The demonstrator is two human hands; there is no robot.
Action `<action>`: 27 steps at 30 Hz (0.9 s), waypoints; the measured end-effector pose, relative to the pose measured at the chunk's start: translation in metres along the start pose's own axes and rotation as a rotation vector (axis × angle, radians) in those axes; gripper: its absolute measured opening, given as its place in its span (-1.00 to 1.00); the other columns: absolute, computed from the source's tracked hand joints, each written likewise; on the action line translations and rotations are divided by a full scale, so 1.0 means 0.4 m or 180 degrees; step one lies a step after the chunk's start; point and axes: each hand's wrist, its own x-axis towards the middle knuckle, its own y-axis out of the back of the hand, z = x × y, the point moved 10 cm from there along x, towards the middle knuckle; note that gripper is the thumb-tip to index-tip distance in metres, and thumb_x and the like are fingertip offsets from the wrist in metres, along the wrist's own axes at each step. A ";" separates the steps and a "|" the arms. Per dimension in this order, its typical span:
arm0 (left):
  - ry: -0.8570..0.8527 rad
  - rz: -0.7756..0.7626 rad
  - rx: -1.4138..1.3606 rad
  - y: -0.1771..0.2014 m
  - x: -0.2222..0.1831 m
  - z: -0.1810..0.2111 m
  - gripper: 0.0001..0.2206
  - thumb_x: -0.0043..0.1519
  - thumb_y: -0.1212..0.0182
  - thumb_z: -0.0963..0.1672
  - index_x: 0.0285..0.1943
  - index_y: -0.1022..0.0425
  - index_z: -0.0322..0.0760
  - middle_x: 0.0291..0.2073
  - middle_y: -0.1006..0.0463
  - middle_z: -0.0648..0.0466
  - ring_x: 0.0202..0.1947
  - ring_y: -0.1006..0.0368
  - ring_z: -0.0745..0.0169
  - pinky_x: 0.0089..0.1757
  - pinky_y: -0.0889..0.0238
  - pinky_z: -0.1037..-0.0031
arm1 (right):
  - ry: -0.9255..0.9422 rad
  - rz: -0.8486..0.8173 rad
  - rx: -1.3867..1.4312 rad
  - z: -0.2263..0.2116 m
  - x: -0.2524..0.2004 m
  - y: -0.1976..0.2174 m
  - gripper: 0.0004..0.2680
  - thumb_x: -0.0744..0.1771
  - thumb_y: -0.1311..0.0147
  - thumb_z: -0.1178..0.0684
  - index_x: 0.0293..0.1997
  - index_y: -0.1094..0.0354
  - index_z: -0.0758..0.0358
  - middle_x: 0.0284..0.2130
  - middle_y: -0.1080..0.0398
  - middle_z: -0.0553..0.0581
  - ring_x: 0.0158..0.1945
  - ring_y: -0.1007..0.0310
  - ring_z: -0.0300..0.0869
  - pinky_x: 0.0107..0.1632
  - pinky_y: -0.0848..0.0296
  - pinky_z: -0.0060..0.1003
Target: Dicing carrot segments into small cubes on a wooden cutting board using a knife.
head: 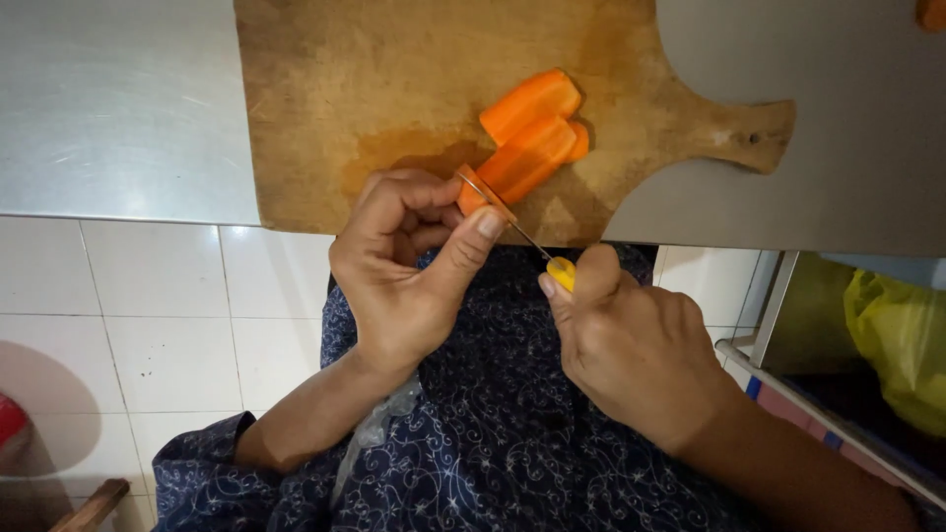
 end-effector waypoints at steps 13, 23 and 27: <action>-0.0042 0.0088 -0.0023 -0.001 -0.005 0.006 -0.80 0.23 -0.38 -0.16 -0.09 -0.46 -0.34 -0.15 -0.49 0.03 -0.29 -0.46 0.37 -0.26 -0.48 0.65 | 0.0016 0.0124 -0.0048 -0.028 0.021 0.001 -0.72 0.48 0.18 -0.20 -0.15 -0.03 0.22 -0.55 -0.44 0.26 -0.59 -0.45 0.36 -0.59 -0.37 0.24; -0.0217 0.0020 -0.0039 -0.004 0.004 0.019 -0.81 0.25 -0.35 -0.15 -0.09 -0.45 -0.34 -0.20 -0.52 0.01 -0.35 -0.53 0.32 -0.36 -0.49 0.65 | -0.0524 -0.0907 0.0240 -0.039 0.074 -0.037 -0.74 0.48 0.29 -0.18 -0.05 -0.12 0.24 -0.34 -0.52 0.38 -0.31 -0.58 0.39 -0.24 -0.47 0.32; -0.0329 -0.0048 0.0390 -0.003 0.007 0.034 -0.78 0.17 -0.42 -0.12 -0.16 -0.50 -0.35 -0.22 -0.49 0.01 -0.36 -0.48 0.34 -0.38 -0.49 0.66 | -0.0468 -0.0808 0.0105 -0.024 0.069 -0.048 -0.72 0.48 0.31 -0.20 -0.08 -0.09 0.23 -0.34 -0.52 0.37 -0.31 -0.56 0.41 -0.28 -0.47 0.35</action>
